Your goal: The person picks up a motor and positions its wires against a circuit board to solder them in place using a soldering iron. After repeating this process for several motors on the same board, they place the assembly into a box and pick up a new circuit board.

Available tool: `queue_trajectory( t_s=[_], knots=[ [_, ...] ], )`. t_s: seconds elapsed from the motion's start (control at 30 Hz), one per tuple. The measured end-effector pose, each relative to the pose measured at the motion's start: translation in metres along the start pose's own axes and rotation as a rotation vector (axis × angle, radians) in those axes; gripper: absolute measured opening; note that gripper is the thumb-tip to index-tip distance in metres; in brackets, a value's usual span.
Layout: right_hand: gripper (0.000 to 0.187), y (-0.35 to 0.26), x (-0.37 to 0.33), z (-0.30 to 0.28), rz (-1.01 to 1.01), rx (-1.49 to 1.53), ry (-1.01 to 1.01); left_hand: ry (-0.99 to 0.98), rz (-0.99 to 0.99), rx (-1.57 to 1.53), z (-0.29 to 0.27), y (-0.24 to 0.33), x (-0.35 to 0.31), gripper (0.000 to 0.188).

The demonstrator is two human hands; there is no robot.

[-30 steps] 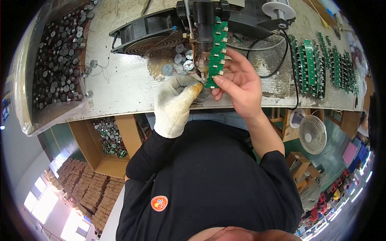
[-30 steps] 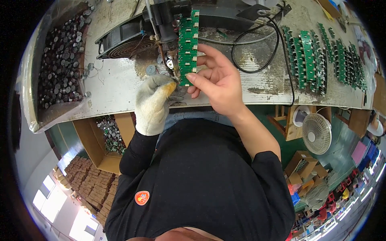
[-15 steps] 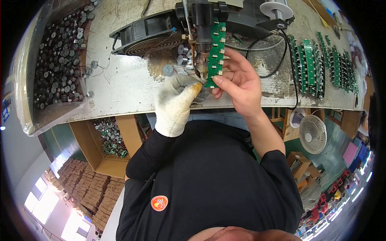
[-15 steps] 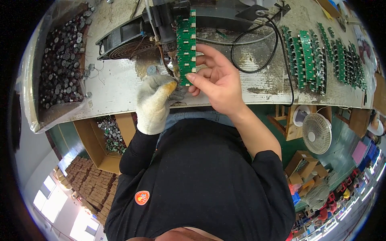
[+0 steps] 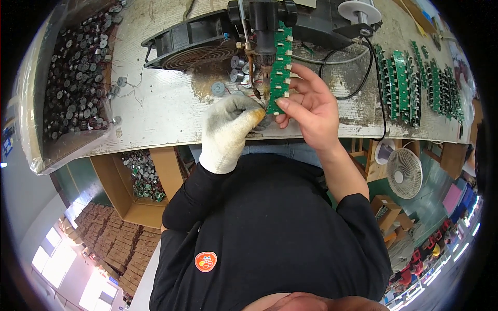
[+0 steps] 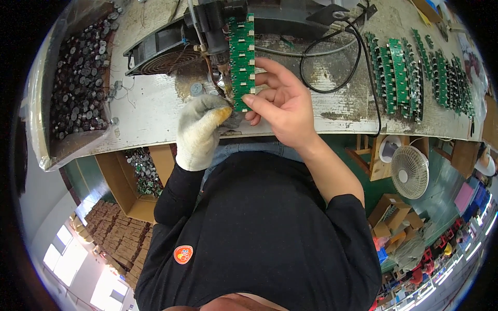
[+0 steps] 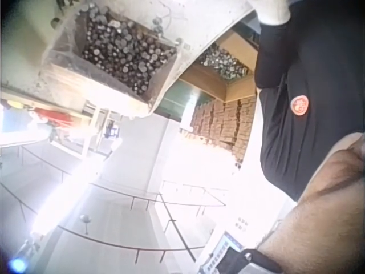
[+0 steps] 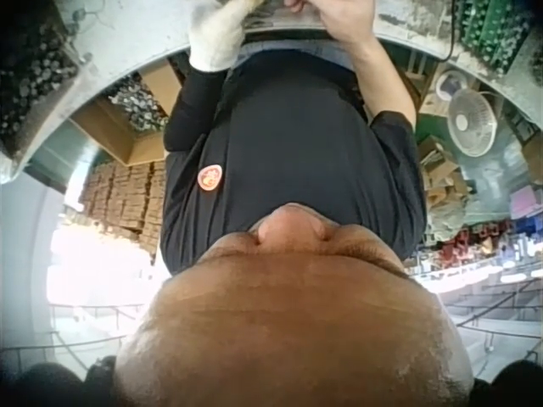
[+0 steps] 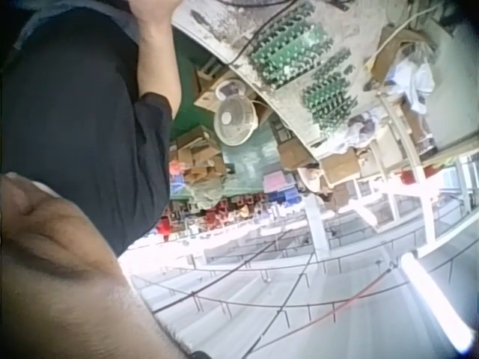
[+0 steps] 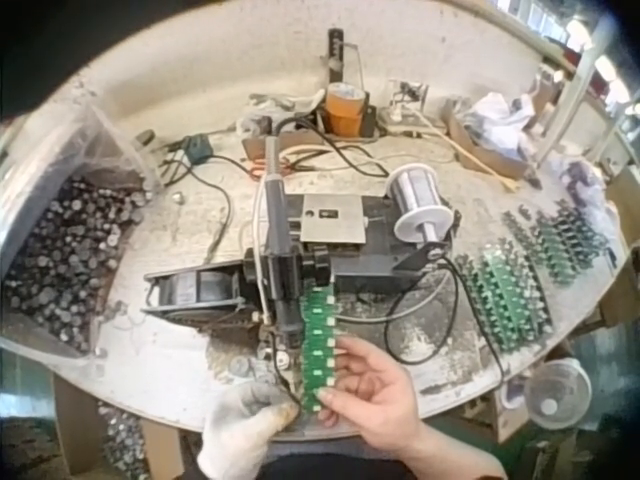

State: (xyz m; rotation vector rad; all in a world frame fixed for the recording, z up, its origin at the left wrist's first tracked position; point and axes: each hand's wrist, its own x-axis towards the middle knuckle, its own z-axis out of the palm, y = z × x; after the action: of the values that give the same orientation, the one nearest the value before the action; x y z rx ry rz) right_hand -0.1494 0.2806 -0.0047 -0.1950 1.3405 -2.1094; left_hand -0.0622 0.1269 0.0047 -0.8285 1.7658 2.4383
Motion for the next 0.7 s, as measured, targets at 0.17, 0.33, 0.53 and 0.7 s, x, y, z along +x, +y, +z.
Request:
queue_trajectory(
  t_s=[0.17, 0.33, 0.53, 0.7],
  knots=[
    [0.056, -0.0002, -0.0007, 0.0026, 0.014, 0.022, 0.013, -0.018, -0.08, -0.045, -0.0031, 0.0012, 0.0014, 0.011],
    [0.055, -0.0001, 0.0001, 0.0021, 0.011, 0.034, 0.006, -0.026, -0.082, -0.059, -0.0032, 0.0031, 0.0023, 0.013],
    [0.055, -0.0002, 0.0006, 0.0027, 0.007, 0.048, 0.004, -0.028, -0.078, -0.047, -0.0048, 0.003, 0.0034, 0.014],
    [0.055, -0.0027, 0.0001, 0.0035, -0.008, 0.039, -0.005, -0.014, -0.091, -0.079, -0.0022, 0.0058, 0.0019, 0.014]
  ],
)
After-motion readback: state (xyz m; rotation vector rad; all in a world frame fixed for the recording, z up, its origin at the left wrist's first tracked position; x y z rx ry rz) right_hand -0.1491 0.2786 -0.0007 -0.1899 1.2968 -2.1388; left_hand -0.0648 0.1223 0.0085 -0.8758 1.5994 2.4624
